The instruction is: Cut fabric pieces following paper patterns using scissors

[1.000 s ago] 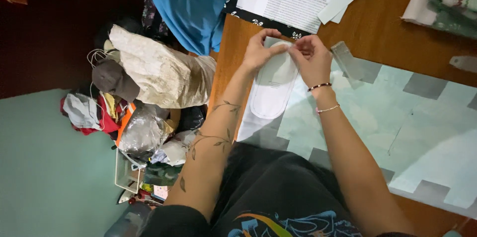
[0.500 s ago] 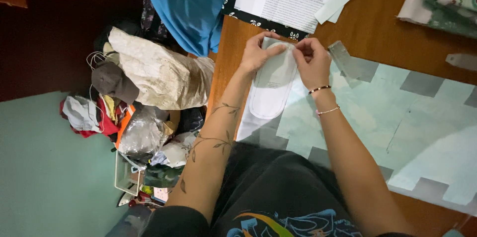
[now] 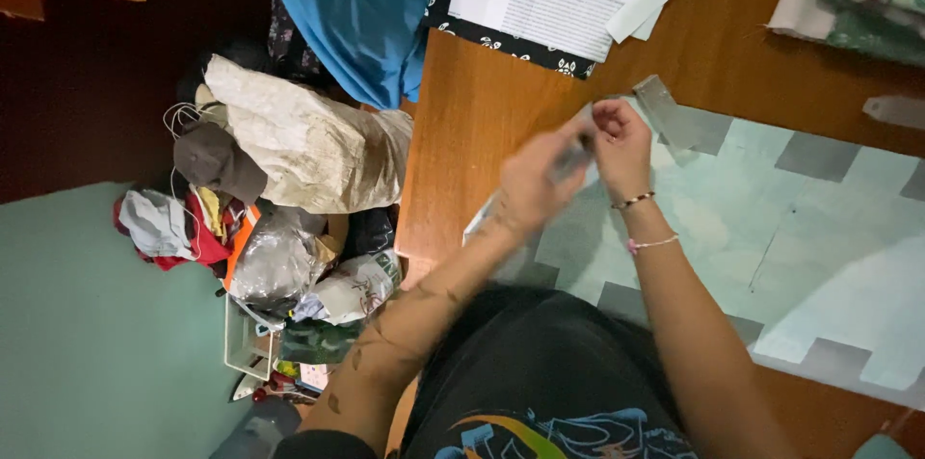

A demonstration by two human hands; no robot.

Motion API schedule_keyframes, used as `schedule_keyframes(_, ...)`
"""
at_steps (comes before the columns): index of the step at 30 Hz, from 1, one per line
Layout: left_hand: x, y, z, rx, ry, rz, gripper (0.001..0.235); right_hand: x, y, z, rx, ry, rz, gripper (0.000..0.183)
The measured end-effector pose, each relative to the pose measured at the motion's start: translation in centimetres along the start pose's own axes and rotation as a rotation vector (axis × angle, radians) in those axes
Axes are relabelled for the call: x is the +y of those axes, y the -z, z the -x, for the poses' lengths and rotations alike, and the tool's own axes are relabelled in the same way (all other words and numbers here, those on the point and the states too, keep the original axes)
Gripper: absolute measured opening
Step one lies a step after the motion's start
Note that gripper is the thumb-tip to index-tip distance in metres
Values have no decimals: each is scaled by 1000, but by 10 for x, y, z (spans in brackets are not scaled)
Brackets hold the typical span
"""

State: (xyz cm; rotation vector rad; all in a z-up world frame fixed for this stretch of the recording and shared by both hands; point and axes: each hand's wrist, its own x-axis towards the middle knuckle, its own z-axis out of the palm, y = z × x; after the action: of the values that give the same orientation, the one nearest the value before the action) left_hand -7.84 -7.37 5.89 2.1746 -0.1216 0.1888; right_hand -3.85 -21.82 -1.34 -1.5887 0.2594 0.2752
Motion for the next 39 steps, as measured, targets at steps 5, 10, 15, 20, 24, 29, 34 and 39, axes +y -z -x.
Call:
schedule_keyframes(5,14,-14,33,-42,-339,-205,36,39,19,5,-49,-138,-260,24)
schedule_keyframes(10,7,-17,42,-122,-337,-161,33,42,25,12,-69,-81,-229,21)
schedule_keyframes(15,7,-10,29,-33,-297,-331,32,57,29,12,-72,-120,-159,20)
schedule_keyframes(20,1,5,-11,-103,6,-345,31,11,6,8,-54,-189,-213,19)
schedule_keyframes(24,-32,21,-59,-300,413,-108,45,14,-4,-6,-51,-121,-164,20)
schedule_keyframes(29,-57,35,-93,-330,570,79,30,-8,-23,-12,32,-64,-133,22)
schedule_keyframes(34,-77,23,-92,-368,630,238,26,-7,-32,-17,88,-52,-44,22)
schedule_keyframes(39,-88,17,-86,-235,626,382,36,-34,-40,-10,126,-60,64,16)
